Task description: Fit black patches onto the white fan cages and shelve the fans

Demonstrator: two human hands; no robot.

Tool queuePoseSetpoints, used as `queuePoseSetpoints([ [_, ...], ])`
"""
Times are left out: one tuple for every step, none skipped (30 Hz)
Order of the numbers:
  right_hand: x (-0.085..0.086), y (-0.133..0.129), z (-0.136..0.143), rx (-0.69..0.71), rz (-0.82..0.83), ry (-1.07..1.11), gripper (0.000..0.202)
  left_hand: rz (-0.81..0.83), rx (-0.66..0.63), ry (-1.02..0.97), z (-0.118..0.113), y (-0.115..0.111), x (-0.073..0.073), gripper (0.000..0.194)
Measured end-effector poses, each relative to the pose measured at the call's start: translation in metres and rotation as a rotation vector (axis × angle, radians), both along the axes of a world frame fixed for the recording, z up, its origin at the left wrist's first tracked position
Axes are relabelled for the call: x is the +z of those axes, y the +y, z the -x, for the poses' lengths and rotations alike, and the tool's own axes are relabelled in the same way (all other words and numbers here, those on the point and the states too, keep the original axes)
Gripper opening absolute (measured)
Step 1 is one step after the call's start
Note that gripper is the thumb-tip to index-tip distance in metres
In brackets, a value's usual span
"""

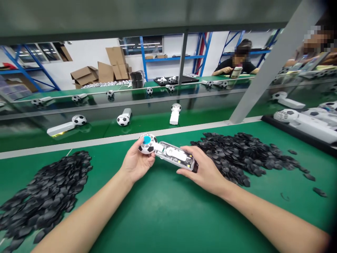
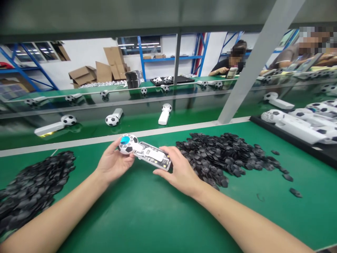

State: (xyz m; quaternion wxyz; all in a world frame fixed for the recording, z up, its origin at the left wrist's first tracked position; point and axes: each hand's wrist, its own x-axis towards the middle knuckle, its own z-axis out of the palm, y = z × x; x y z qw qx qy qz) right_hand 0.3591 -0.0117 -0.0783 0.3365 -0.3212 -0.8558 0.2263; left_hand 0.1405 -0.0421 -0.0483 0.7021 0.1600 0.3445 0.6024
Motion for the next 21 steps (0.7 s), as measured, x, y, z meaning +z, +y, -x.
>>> queuePoseSetpoints([
  [-0.001, 0.000, 0.000, 0.003, 0.001, -0.004, 0.053, -0.005, 0.012, 0.029, -0.001, 0.000, -0.002, 0.014],
  [-0.001, 0.000, -0.001, 0.008, 0.002, -0.009, 0.053, -0.011, 0.023, 0.055, -0.002, 0.000, -0.004, 0.011],
  [-0.002, 0.000, -0.001, 0.013, 0.003, -0.015, 0.054, -0.017, 0.033, 0.076, -0.003, 0.000, -0.005, 0.009],
  [-0.003, 0.000, -0.001, 0.020, 0.002, -0.019, 0.055, -0.022, 0.040, 0.091, -0.003, 0.000, -0.007, 0.007],
  [-0.003, 0.000, -0.001, 0.029, 0.000, -0.022, 0.056, -0.026, 0.044, 0.102, -0.004, 0.000, -0.008, 0.007],
  [-0.004, 0.000, -0.001, 0.038, -0.003, -0.025, 0.056, -0.031, 0.047, 0.115, -0.004, 0.000, -0.010, 0.007],
  [-0.004, -0.001, -0.001, 0.046, -0.008, -0.025, 0.057, -0.035, 0.049, 0.127, -0.004, 0.000, -0.010, 0.008],
  [-0.004, -0.001, -0.001, 0.051, -0.013, -0.025, 0.057, -0.040, 0.049, 0.138, -0.004, 0.000, -0.011, 0.009],
  [-0.004, -0.001, -0.002, 0.052, -0.017, -0.025, 0.057, -0.046, 0.048, 0.150, -0.004, 0.000, -0.011, 0.010],
  [-0.004, -0.001, -0.002, 0.052, -0.019, -0.024, 0.056, -0.054, 0.049, 0.162, -0.004, 0.001, -0.011, 0.010],
  [-0.004, 0.000, -0.002, 0.050, -0.020, -0.025, 0.056, -0.064, 0.051, 0.174, -0.004, 0.000, -0.011, 0.010],
  [-0.005, 0.000, -0.002, 0.045, -0.021, -0.026, 0.056, -0.076, 0.056, 0.187, -0.005, 0.000, -0.011, 0.011],
  [-0.005, 0.000, -0.002, 0.041, -0.023, -0.029, 0.055, -0.092, 0.064, 0.199, -0.006, 0.000, -0.011, 0.013],
  [-0.005, 0.000, -0.002, 0.037, -0.024, -0.034, 0.055, -0.109, 0.076, 0.212, -0.007, -0.001, -0.011, 0.014],
  [-0.006, 0.000, -0.002, 0.033, -0.025, -0.041, 0.054, -0.127, 0.090, 0.225, -0.009, -0.002, -0.012, 0.016],
  [-0.007, 0.000, -0.002, 0.030, -0.025, -0.050, 0.054, -0.146, 0.105, 0.238, -0.010, -0.003, -0.012, 0.018],
  [-0.008, 0.000, -0.003, 0.026, -0.023, -0.059, 0.053, -0.163, 0.121, 0.252, -0.012, -0.005, -0.013, 0.019],
  [-0.009, 0.000, -0.003, 0.020, -0.020, -0.067, 0.053, -0.179, 0.134, 0.266, -0.013, -0.006, -0.013, 0.020],
  [-0.010, 0.000, -0.003, 0.012, -0.013, -0.073, 0.053, -0.194, 0.147, 0.279, -0.015, -0.006, -0.014, 0.021],
  [-0.011, 0.000, -0.004, 0.003, -0.004, -0.071, 0.052, -0.206, 0.158, 0.292, -0.016, -0.006, -0.015, 0.022],
  [-0.011, 0.000, -0.004, -0.003, 0.012, -0.062, 0.053, -0.215, 0.168, 0.303, -0.016, -0.006, -0.015, 0.022],
])
